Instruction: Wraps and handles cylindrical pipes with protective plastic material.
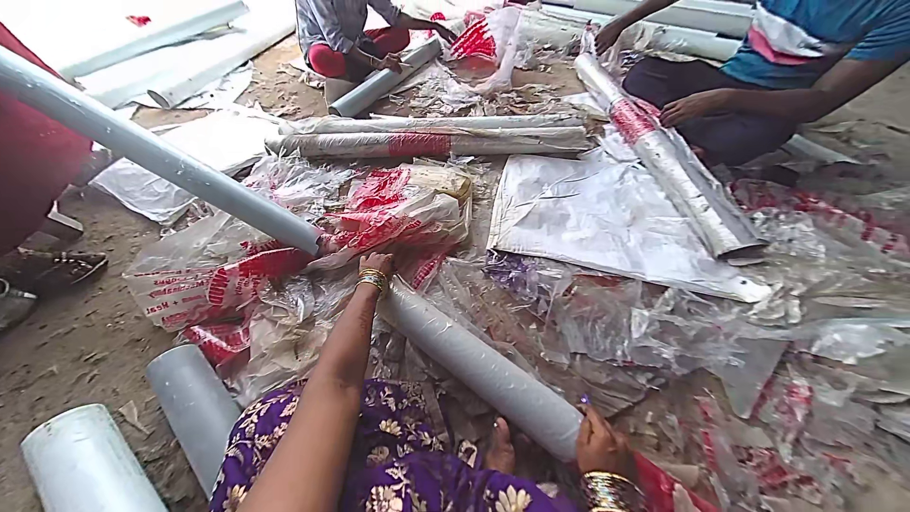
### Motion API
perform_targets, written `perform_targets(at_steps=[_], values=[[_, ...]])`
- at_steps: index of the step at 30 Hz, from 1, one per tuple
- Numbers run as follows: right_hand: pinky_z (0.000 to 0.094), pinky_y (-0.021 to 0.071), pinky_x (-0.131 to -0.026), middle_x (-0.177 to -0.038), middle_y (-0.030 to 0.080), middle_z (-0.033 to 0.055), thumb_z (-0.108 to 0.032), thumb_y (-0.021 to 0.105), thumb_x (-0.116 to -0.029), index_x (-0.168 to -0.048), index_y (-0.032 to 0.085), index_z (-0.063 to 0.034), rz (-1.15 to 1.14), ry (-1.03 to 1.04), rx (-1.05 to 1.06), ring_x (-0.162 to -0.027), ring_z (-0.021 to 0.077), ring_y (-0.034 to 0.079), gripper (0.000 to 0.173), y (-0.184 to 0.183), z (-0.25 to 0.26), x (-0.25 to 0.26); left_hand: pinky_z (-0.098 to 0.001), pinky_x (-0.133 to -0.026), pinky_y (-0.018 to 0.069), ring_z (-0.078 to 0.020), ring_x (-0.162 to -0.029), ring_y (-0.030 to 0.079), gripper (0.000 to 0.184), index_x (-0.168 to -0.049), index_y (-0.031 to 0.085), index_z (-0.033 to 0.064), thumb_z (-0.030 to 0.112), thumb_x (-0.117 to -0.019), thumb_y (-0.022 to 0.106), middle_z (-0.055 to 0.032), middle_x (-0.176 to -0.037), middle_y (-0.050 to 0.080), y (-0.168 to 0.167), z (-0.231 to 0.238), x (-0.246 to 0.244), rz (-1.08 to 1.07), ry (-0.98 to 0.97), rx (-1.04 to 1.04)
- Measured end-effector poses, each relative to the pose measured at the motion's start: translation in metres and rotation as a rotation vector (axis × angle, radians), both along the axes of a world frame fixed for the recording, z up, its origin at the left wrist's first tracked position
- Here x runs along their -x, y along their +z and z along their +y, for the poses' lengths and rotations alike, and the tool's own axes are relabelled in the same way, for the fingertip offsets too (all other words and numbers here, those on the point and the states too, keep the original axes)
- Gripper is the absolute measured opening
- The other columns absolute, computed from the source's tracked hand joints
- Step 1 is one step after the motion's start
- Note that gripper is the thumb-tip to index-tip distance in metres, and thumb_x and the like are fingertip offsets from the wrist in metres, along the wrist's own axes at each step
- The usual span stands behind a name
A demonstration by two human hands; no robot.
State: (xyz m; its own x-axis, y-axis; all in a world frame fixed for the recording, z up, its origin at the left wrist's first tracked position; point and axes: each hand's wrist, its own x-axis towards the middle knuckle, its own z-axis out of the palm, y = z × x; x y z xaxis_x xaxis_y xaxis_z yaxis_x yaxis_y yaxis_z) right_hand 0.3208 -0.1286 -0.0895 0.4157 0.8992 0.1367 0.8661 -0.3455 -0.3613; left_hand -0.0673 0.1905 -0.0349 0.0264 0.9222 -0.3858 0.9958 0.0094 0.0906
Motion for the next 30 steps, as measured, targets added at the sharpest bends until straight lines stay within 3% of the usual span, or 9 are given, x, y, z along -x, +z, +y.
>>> perform_targets(at_steps=[4,8,11,13,16,19,21,23,30], values=[[0.0643,0.0489,-0.099,-0.106,0.075,0.0278,0.001,0.049,-0.0978,-0.114,0.075,0.0052,-0.017,-0.003,0.024,-0.102,0.0485,0.072,0.03,0.003,-0.001,0.001,-0.0573,-0.118,0.0316,-0.0336,-0.145,0.047,0.034,-0.137,0.066,0.0113,0.015,-0.1067,0.051,-0.0135,-0.142,0.064,0.004,0.014,-0.032,-0.005,0.043,-0.073],[0.0636,0.0493,-0.1,-0.106,0.075,0.0279,0.002,0.051,-0.0958,-0.113,0.075,0.0064,-0.029,-0.004,-0.032,-0.102,0.0465,0.073,0.03,-0.003,-0.003,0.001,-0.0616,-0.112,0.0377,-0.0414,-0.136,0.053,0.032,-0.132,0.066,0.0037,0.014,-0.1032,0.058,-0.0218,-0.138,0.064,0.007,-0.004,-0.049,-0.211,0.235,-0.261],[0.0629,0.0508,-0.097,-0.104,0.076,0.0268,0.0,0.051,-0.0945,-0.111,0.076,0.0055,-0.049,-0.008,-0.063,-0.1,0.0458,0.074,0.031,-0.006,-0.003,0.0,-0.0591,-0.109,0.0431,-0.0429,-0.13,0.057,0.027,-0.125,0.07,0.0003,0.014,-0.1037,0.058,-0.0229,-0.132,0.065,0.008,-0.027,-0.078,-0.379,-0.109,-0.285],[0.0628,0.0501,-0.099,-0.106,0.076,0.0264,0.0,0.051,-0.0956,-0.113,0.076,0.0046,-0.03,-0.023,-0.042,-0.102,0.0461,0.073,0.031,-0.005,-0.004,0.001,-0.0583,-0.115,0.0378,-0.0412,-0.137,0.052,0.037,-0.135,0.065,0.0042,0.026,-0.1058,0.059,-0.0208,-0.141,0.061,0.016,-0.051,-0.109,-0.44,-0.425,-0.042],[0.0613,0.0498,-0.101,-0.108,0.076,0.0249,0.0,0.051,-0.0955,-0.113,0.076,0.0041,-0.013,-0.022,-0.029,-0.104,0.044,0.073,0.031,-0.003,-0.004,0.001,-0.0611,-0.119,0.0296,-0.0381,-0.148,0.041,0.062,-0.153,0.048,0.0107,0.046,-0.1033,0.06,-0.0172,-0.157,0.048,0.021,-0.084,-0.156,-0.326,-0.661,0.26],[0.0595,0.0499,-0.102,-0.112,0.076,0.0228,0.0,0.051,-0.0955,-0.113,0.076,0.0039,-0.001,-0.014,-0.041,-0.106,0.0416,0.073,0.031,-0.002,-0.005,0.001,-0.0647,-0.118,0.0303,-0.0405,-0.144,0.045,0.06,-0.148,0.054,0.0086,0.05,-0.1054,0.054,-0.0212,-0.151,0.053,0.003,-0.094,-0.186,-0.16,-0.717,0.422],[0.0586,0.0498,-0.103,-0.111,0.076,0.0219,0.0,0.052,-0.0949,-0.114,0.076,0.0035,0.006,-0.005,-0.039,-0.106,0.0409,0.073,0.031,0.0,-0.006,-0.001,-0.069,-0.108,0.0386,-0.0461,-0.132,0.056,0.058,-0.133,0.063,-0.001,0.048,-0.1103,0.042,-0.0289,-0.136,0.062,-0.007,-0.094,-0.197,-0.093,-0.744,0.504],[0.0585,0.049,-0.105,-0.113,0.076,0.0217,0.0,0.052,-0.0951,-0.115,0.076,0.0031,0.029,0.008,-0.025,-0.108,0.0406,0.073,0.031,0.002,-0.007,-0.003,-0.0693,-0.106,0.0398,-0.0487,-0.13,0.056,0.057,-0.128,0.063,-0.0063,0.042,-0.1124,0.037,-0.0325,-0.132,0.062,-0.007,-0.097,-0.201,-0.091,-0.748,0.519],[0.0624,0.0534,-0.092,-0.103,0.077,0.0224,-0.002,0.049,-0.0952,-0.11,0.077,0.0038,0.006,-0.037,-0.149,-0.096,0.0419,0.075,0.032,0.008,-0.012,-0.016,-0.0675,-0.104,0.0438,-0.0469,-0.125,0.061,0.042,-0.131,0.065,0.0026,0.033,-0.1114,0.042,-0.0262,-0.129,0.067,0.005,-0.131,-0.186,-0.213,-0.552,0.238]])
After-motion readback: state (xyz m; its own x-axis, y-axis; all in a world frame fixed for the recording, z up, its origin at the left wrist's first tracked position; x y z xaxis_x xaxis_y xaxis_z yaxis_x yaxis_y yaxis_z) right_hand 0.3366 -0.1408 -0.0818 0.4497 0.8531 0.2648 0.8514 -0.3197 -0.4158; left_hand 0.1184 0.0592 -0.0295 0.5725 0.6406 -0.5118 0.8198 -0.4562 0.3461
